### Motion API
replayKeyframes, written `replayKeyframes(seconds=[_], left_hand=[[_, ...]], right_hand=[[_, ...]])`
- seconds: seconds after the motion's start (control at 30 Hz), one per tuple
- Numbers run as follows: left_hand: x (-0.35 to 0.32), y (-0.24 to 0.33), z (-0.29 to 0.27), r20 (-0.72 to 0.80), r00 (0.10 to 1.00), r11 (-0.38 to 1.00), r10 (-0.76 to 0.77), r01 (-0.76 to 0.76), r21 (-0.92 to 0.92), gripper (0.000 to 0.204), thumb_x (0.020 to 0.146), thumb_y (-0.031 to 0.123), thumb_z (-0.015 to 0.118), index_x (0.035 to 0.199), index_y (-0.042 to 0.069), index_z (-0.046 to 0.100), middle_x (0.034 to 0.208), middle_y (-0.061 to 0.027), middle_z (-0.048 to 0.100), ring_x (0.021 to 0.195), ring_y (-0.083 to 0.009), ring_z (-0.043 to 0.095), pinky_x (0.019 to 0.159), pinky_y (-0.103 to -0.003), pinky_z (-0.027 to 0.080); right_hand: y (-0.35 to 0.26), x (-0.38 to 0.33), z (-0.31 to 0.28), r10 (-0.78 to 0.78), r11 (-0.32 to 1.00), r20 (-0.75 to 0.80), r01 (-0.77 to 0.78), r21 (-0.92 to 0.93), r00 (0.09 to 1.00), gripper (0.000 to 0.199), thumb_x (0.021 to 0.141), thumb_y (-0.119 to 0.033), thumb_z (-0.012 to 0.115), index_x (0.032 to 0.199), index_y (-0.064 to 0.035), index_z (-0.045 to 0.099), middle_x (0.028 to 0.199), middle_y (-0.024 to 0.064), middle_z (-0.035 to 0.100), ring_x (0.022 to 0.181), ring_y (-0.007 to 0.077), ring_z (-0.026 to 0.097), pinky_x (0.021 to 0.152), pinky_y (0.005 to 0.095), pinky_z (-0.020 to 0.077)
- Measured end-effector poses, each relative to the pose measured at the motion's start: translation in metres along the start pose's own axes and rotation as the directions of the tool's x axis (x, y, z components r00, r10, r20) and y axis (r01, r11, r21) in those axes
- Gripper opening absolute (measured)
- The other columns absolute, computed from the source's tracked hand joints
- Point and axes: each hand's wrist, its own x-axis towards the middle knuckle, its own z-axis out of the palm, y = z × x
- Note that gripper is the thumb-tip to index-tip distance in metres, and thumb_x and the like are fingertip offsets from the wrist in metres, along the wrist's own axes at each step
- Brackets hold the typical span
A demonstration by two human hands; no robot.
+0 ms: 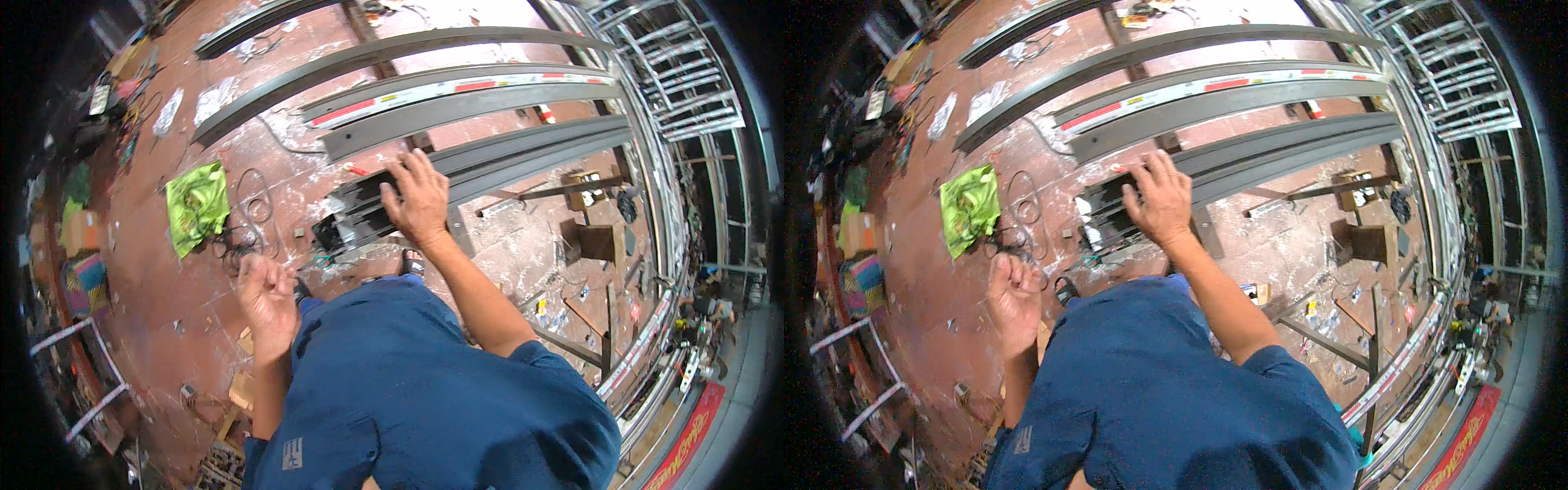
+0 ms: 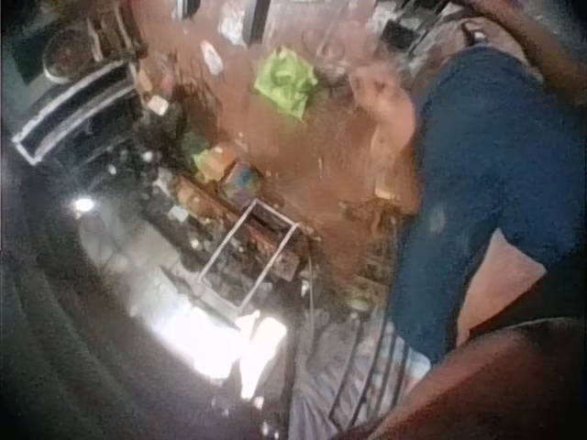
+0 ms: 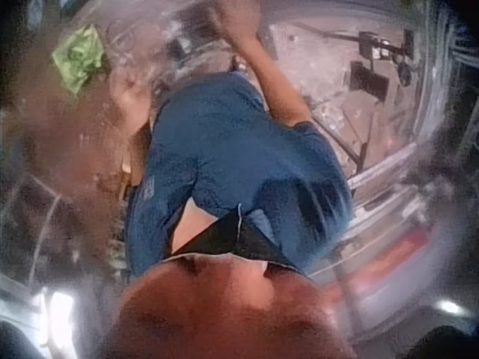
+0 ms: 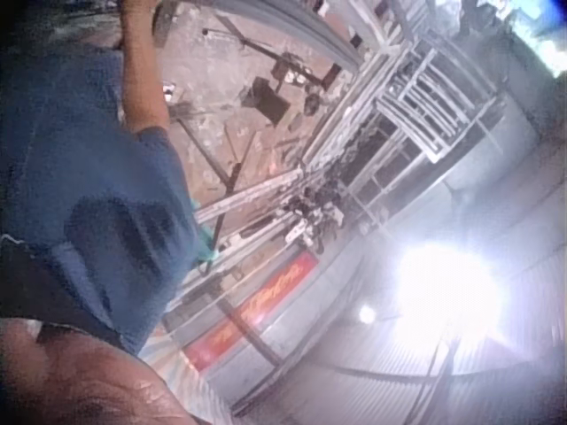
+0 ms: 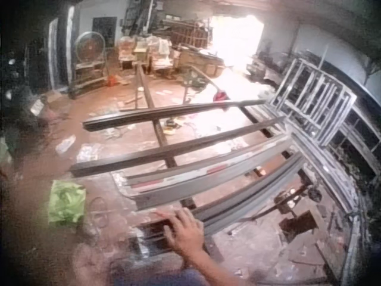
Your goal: The person picks up and stacks several long metal profiles on a workbench, then uses a red marker to mark one profile. They continue to lift, carry, and restack the profiles in different locations within the workshop.
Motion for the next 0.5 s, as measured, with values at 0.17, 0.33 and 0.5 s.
replayKeyframes(seconds=[0.17,0.33,0.5], left_hand=[[0.0003,-0.0032,-0.0031,-0.044,0.999,0.998,-0.007,0.004,-0.069,0.014,0.101,0.02,0.073,0.095,0.014,0.062,0.072,0.0026,0.052,0.063,-0.012,0.052,0.08,-0.037,0.053],[0.0014,-0.002,-0.0058,-0.059,0.998,0.995,-0.029,0.023,-0.098,0.011,0.102,0.02,0.073,0.098,0.014,0.064,0.072,0.0025,0.054,0.061,-0.0114,0.053,0.08,-0.037,0.053],[0.0014,-0.0023,-0.0027,-0.06,0.998,0.995,-0.034,0.029,-0.095,0.011,0.102,0.02,0.073,0.098,0.014,0.065,0.072,0.0023,0.054,0.061,-0.0113,0.054,0.081,-0.038,0.053]], right_hand=[[-0.0004,-0.0016,-0.0008,-0.002,1.0,0.01,0.002,-0.003,1.0,0.042,0.093,-0.029,0.073,0.133,-0.0155,0.067,0.145,0.0094,0.061,0.145,0.0331,0.05,0.111,0.0489,0.0385],[-0.0014,-0.0011,-0.0004,-0.019,1.0,-0.016,0.019,-0.016,1.0,0.042,0.092,-0.03,0.073,0.131,-0.0162,0.069,0.142,0.0092,0.062,0.143,0.0329,0.051,0.108,0.0487,0.0397],[-0.0005,-0.0011,-0.0005,-0.027,1.0,-0.02,0.027,-0.013,0.999,0.043,0.091,-0.03,0.073,0.132,-0.0164,0.069,0.142,0.009,0.062,0.143,0.0328,0.051,0.107,0.0483,0.0399]])
